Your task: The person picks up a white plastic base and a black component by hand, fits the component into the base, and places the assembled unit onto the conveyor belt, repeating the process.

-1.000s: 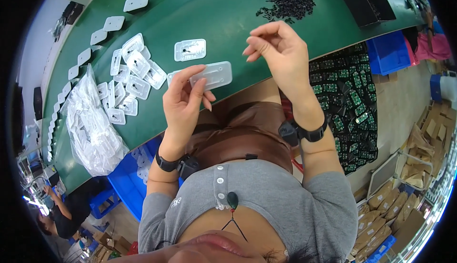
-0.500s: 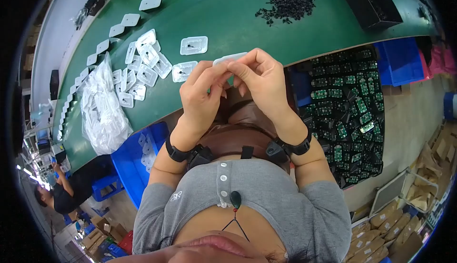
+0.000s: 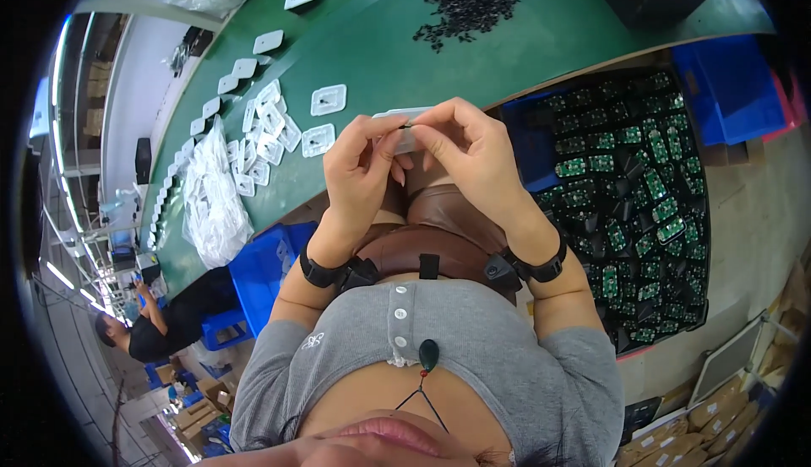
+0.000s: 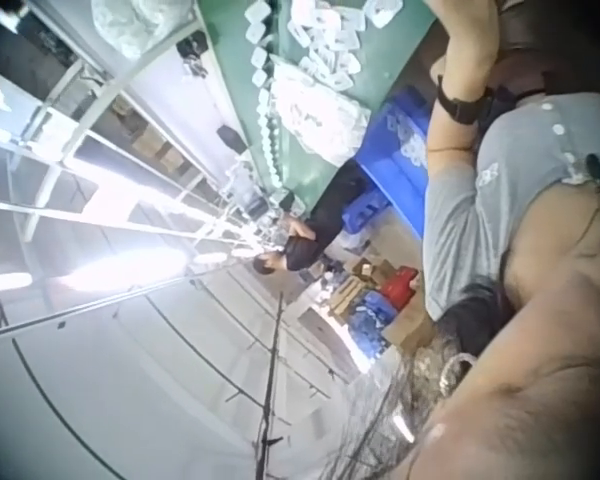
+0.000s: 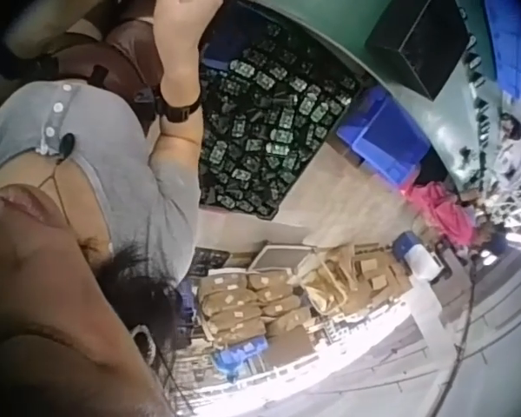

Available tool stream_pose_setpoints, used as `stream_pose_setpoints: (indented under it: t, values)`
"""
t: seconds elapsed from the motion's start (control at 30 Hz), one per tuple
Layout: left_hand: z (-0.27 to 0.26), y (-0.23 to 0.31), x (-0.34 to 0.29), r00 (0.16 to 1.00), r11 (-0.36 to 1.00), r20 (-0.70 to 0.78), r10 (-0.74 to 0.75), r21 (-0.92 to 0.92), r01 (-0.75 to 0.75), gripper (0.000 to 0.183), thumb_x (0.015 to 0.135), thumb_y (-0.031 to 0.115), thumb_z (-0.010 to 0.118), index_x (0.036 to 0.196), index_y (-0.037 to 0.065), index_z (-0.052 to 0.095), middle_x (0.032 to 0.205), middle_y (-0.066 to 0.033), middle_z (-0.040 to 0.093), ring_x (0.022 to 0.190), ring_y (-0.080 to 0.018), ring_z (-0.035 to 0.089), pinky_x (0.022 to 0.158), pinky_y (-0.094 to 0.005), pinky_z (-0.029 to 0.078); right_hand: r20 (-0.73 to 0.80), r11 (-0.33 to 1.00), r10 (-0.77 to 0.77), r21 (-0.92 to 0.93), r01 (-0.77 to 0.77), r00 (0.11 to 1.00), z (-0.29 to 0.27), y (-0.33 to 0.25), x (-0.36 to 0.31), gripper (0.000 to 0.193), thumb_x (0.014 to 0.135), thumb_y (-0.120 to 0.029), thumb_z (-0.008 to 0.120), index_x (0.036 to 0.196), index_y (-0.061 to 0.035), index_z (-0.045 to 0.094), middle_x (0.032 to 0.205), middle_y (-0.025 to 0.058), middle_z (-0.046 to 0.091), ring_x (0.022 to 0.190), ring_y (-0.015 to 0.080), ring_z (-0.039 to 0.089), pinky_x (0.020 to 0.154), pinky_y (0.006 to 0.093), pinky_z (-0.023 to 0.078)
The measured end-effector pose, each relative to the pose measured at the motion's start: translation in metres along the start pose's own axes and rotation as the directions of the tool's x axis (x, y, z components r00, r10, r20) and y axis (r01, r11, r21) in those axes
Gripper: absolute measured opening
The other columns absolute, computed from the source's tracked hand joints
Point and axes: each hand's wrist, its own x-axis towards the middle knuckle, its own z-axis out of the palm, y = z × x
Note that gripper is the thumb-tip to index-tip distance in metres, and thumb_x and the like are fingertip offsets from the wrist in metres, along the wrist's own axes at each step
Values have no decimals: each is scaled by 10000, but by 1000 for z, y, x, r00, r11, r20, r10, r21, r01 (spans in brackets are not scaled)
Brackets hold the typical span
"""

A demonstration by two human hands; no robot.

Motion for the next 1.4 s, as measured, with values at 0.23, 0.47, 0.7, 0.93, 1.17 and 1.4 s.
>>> stream_pose_setpoints:
  t: [0.23,0.47,0.7,0.93,1.17,1.4]
  values:
    - [39,10,24,994,986,96,-48,-155,63,216,903,-51,539,1114,-16,569,888,-92,606,736,-138,642,647,-235,545,-125,996,-18,-89,7,992,-37,-10,2,58,876,-23,632,915,-3,594,789,15,605,646,46,547,582,183,453]
    - [51,1,53,928,864,244,-282,-355,356,185,917,-10,551,1098,-45,548,1011,-116,636,862,-170,656,801,-269,531,-246,932,-145,-360,48,958,-50,-13,20,52,864,-32,649,876,-12,603,784,-24,589,662,19,515,566,162,379]
    - [23,-16,52,967,830,170,-188,-499,248,80,909,-2,565,974,-46,552,938,-85,615,836,-164,650,756,-258,529,-151,905,-47,-425,-22,987,-21,-22,35,65,846,-29,655,832,-30,591,765,-50,570,666,-4,487,565,159,359]
    - [-31,-35,25,992,865,81,-95,-487,122,45,886,-34,578,925,-46,559,975,-88,542,847,-159,620,736,-279,554,-99,934,60,-345,-91,993,36,-8,39,62,876,-49,636,846,-37,583,751,-41,573,631,-1,469,541,154,328]
    - [-78,-50,-12,982,884,-156,-107,-468,22,46,868,-8,610,885,-24,570,880,-71,567,738,-123,602,627,-253,504,-69,969,-19,-247,2,997,105,30,30,80,869,-36,644,862,-15,567,798,1,612,715,36,559,626,171,433]
    - [-113,-56,-23,966,694,56,-251,-685,220,68,910,27,579,950,-16,545,892,-87,613,769,-149,634,673,-257,514,33,606,-409,-737,298,912,123,22,34,239,807,-111,735,976,-44,580,937,-7,532,683,39,415,595,179,333]
